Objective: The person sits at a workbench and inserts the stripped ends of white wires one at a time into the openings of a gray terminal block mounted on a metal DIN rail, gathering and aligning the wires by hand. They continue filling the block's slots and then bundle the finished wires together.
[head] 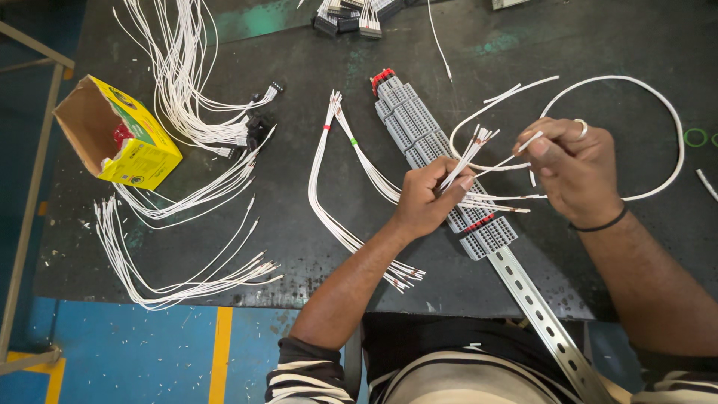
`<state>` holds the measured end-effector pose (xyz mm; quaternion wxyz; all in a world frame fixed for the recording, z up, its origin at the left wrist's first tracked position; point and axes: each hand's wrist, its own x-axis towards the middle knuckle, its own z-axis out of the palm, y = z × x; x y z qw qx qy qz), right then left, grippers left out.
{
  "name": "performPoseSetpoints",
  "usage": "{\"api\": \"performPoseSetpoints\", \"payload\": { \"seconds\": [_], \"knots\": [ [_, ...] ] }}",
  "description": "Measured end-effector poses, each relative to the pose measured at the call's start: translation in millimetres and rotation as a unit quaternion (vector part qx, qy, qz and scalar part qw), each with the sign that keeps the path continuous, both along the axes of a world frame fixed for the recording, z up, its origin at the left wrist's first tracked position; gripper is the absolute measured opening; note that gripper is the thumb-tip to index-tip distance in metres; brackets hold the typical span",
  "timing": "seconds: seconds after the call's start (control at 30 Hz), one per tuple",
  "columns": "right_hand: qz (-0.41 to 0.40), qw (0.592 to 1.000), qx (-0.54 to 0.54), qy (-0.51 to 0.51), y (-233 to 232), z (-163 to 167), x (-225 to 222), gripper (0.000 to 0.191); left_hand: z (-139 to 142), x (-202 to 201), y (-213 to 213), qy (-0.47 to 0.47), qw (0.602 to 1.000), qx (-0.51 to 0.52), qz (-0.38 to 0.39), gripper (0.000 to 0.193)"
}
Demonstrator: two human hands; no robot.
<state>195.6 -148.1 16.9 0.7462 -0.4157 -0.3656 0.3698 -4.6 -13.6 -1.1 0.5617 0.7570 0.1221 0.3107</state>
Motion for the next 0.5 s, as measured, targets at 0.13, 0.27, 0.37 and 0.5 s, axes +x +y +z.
{"api": "performPoseSetpoints", "payload": {
  "seconds": [0.13,0.27,0.37,0.5],
  "knots": [
    [-0.028,0.992,-0.018,-0.118,2.1,-3.5,0.3,0.010,-0.7,-0.7,0.1,0.000,1.000,0.002,0.008,0.009],
    [-0.020,0.996,-0.004,-0.087,5.3,-9.7,0.9,0.007,-0.6,-0.5,-0.1,-0.002,1.000,-0.003,0.009,0.008],
    [-0.015,0.998,0.011,-0.063,6.1,-14.8,0.2,0.003,-0.4,-0.3,0.0,-0.025,1.000,-0.001,0.009,0.008],
    [-0.027,0.999,-0.006,-0.039,7.5,-20.0,-0.4,0.006,-1.1,0.0,0.0,-0.002,1.000,-0.013,0.015,0.009]
  ]
}}
